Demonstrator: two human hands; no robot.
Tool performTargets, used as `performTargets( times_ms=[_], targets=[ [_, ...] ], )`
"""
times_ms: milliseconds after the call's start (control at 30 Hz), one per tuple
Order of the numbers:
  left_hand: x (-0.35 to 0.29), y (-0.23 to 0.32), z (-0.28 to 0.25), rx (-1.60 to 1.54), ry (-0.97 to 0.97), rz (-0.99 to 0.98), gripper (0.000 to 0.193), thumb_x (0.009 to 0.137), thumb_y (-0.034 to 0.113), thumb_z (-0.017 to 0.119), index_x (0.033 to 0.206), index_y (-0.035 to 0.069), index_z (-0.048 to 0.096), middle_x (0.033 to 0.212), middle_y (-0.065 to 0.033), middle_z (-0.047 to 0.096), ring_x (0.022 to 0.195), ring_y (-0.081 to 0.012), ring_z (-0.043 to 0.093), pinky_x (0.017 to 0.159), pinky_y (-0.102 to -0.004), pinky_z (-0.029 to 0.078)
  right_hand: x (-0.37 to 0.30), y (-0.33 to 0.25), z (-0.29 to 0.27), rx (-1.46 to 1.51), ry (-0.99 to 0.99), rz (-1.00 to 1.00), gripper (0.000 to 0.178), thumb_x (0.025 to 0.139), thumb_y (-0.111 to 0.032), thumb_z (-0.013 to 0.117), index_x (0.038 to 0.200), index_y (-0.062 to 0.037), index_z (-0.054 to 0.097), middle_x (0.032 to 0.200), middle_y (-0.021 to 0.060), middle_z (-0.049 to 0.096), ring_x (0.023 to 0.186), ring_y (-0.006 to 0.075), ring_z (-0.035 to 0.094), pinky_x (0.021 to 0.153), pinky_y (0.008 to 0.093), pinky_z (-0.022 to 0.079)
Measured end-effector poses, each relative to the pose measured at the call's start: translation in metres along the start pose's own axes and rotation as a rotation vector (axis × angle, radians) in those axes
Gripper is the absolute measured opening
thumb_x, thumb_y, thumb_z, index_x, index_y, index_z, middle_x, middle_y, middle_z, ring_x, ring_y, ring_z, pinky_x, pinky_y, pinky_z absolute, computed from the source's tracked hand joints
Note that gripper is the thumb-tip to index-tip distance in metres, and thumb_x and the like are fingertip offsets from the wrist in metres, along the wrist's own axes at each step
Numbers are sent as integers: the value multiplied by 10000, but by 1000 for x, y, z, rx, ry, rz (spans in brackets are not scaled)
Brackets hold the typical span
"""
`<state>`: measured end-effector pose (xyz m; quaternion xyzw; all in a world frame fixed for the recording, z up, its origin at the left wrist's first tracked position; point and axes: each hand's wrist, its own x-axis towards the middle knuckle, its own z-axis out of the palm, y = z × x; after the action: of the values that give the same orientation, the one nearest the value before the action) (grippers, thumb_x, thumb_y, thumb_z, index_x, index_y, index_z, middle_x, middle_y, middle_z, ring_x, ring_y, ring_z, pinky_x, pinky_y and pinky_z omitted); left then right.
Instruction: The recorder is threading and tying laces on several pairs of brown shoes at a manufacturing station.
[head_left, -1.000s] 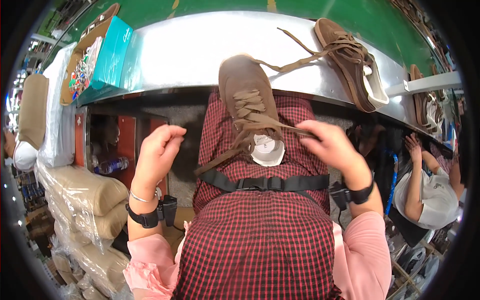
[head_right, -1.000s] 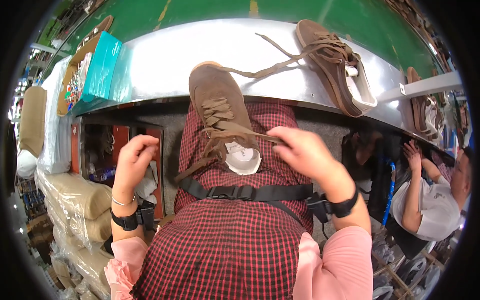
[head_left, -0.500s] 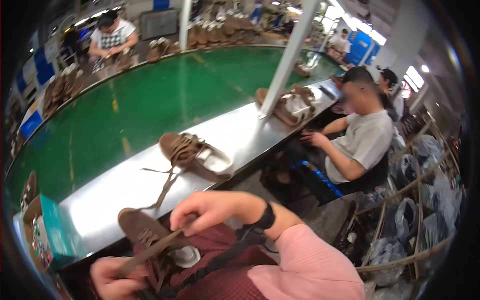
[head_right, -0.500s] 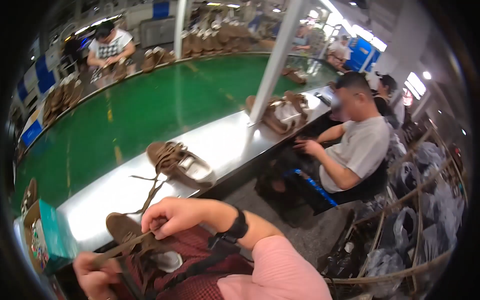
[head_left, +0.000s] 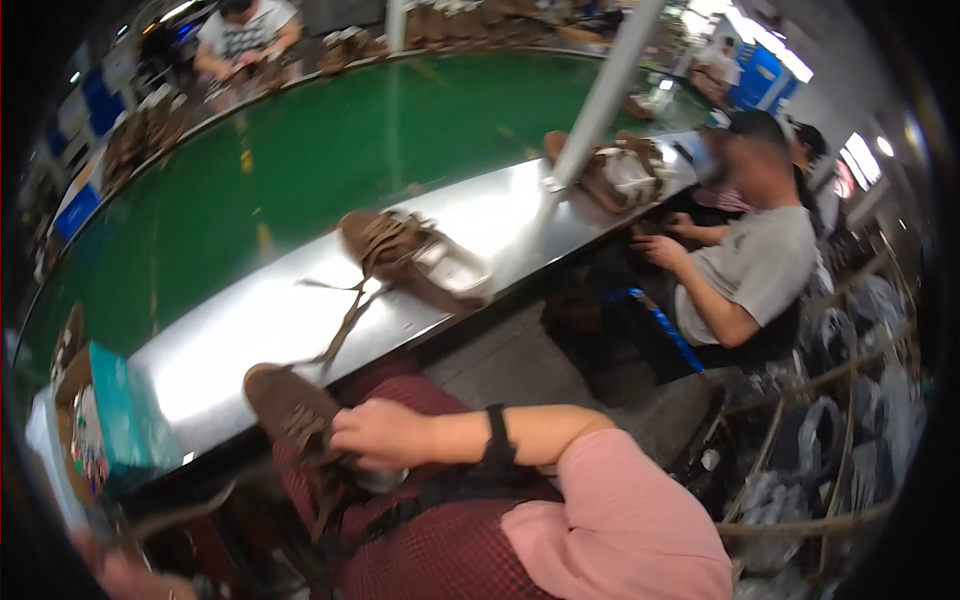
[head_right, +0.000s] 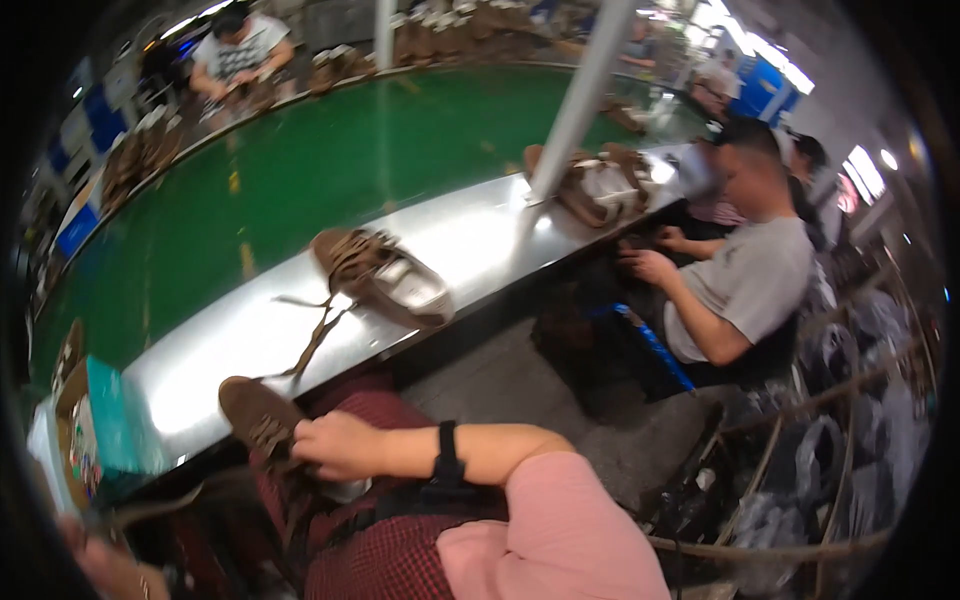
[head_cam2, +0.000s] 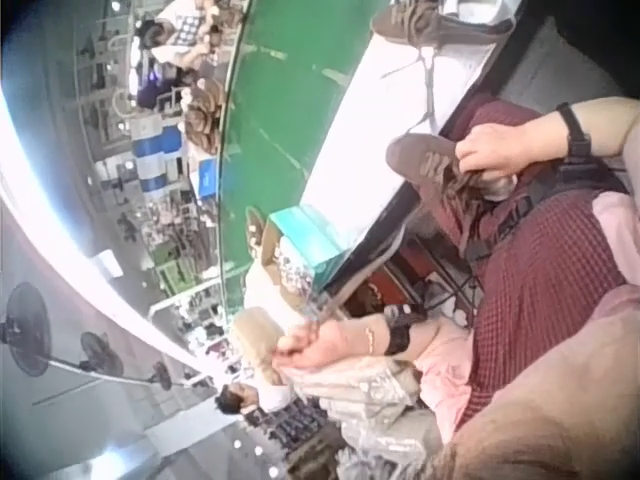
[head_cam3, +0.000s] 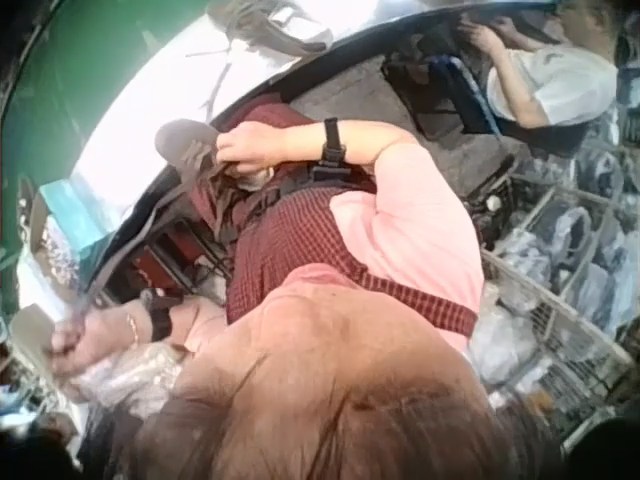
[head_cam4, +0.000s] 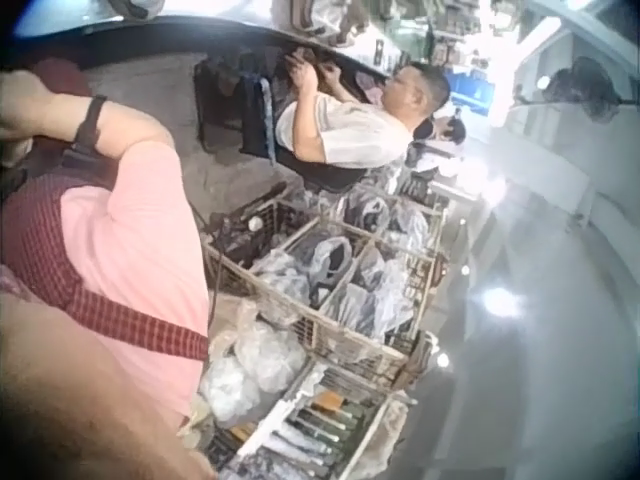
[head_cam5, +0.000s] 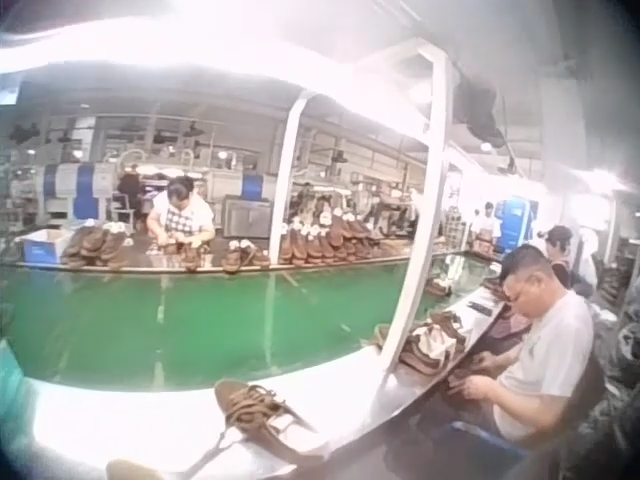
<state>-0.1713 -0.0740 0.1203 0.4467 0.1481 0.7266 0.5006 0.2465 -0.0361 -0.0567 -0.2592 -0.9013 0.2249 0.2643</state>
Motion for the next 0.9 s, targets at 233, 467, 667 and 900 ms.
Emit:
performTargets(
  times_ms=[233, 467, 667, 900],
  targets=[
    [-61, -166, 71, 504, 243, -765, 265, 927, 171, 443, 1025, -6, 615, 695, 47, 458, 540, -21, 337, 461, -166, 269, -4, 0, -18, -132, 83, -92, 94, 676, -131, 591, 752, -95, 551, 813, 70, 526, 704, 252, 566, 589, 384, 457],
    [-75, -190, 69, 418, 155, -876, 215, 892, 66, 537, 1086, -12, 587, 758, -24, 573, 596, -61, 461, 541, -190, 380, -6, -4, -17, -56, 80, 67, 296, 669, -115, 657, 952, -103, 569, 812, 50, 515, 703, 237, 553, 620, 365, 438],
    [-67, -210, 82, 438, 95, -803, 309, 866, 19, 551, 1173, -7, 552, 863, -42, 626, 659, -29, 493, 565, -155, 403, 19, -14, -16, -374, -81, 45, 300, 679, -160, 637, 967, -112, 566, 762, 27, 519, 650, 196, 555, 594, 344, 398],
    [-75, -236, 82, 409, 86, -917, 347, 869, 26, 549, 1214, 21, 523, 888, 3, 591, 662, -21, 488, 551, -159, 409, 36, -15, -30, -632, -309, 0, 148, 700, -187, 615, 835, -130, 597, 749, 13, 565, 668, 174, 582, 599, 324, 400]
  ],
)
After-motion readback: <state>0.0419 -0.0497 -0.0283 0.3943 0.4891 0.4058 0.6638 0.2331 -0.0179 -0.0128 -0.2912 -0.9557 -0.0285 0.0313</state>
